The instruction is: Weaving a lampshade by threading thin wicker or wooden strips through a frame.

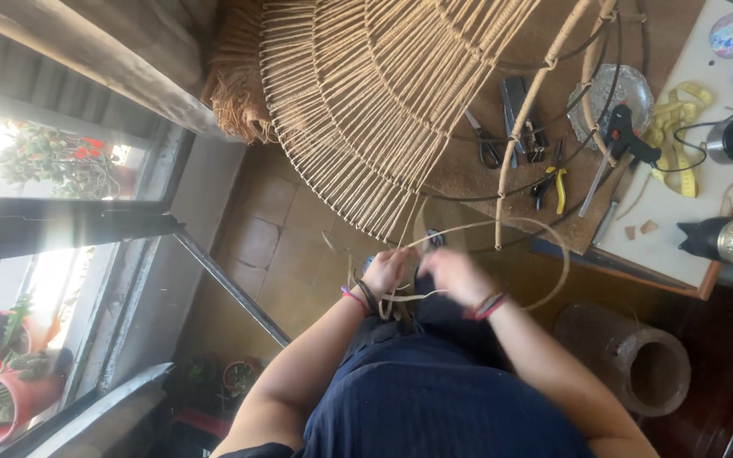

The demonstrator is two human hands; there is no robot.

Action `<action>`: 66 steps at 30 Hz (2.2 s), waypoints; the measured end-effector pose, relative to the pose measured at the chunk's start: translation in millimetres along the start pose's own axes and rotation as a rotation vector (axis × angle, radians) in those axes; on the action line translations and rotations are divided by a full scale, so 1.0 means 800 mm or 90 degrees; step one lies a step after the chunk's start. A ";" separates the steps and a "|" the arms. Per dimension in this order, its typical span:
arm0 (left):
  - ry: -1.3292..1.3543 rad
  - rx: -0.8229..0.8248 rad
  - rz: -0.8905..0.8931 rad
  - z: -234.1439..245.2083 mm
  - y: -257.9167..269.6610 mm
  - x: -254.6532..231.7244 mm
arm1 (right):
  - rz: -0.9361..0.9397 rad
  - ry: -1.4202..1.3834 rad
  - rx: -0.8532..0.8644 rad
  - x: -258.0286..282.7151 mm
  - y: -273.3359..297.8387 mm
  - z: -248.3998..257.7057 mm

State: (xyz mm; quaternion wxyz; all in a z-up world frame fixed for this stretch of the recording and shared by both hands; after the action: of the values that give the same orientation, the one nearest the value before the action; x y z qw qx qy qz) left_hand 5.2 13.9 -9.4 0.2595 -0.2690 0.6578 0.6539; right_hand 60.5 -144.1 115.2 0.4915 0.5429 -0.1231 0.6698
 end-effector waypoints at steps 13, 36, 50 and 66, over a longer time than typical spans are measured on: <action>-0.454 -0.067 -0.156 0.030 0.000 -0.028 | 0.058 -0.785 0.039 0.046 -0.074 0.102; -0.081 -0.229 -0.152 0.036 0.028 -0.024 | 0.252 0.488 0.433 -0.061 -0.033 0.063; -0.031 -0.390 0.005 0.004 -0.007 0.020 | 0.163 0.374 0.104 -0.088 -0.134 0.109; 0.149 -0.287 0.144 0.015 -0.037 0.056 | 0.183 0.346 0.013 -0.114 -0.125 0.053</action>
State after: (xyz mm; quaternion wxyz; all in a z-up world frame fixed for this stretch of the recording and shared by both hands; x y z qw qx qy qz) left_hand -6.9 25.1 -62.0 0.0409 -0.3186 0.5467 0.7733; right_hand 158.4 -172.7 17.5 0.4011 0.3257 -0.0559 0.8543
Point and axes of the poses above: each hand's wrist, its own y-axis away from the middle knuckle, its own z-axis out of the back of the hand, x = y × z, the point moved 5 cm from there along -y, towards the middle knuckle, and after that the axes turned 5 degrees about -x, right-handed, at the moved point
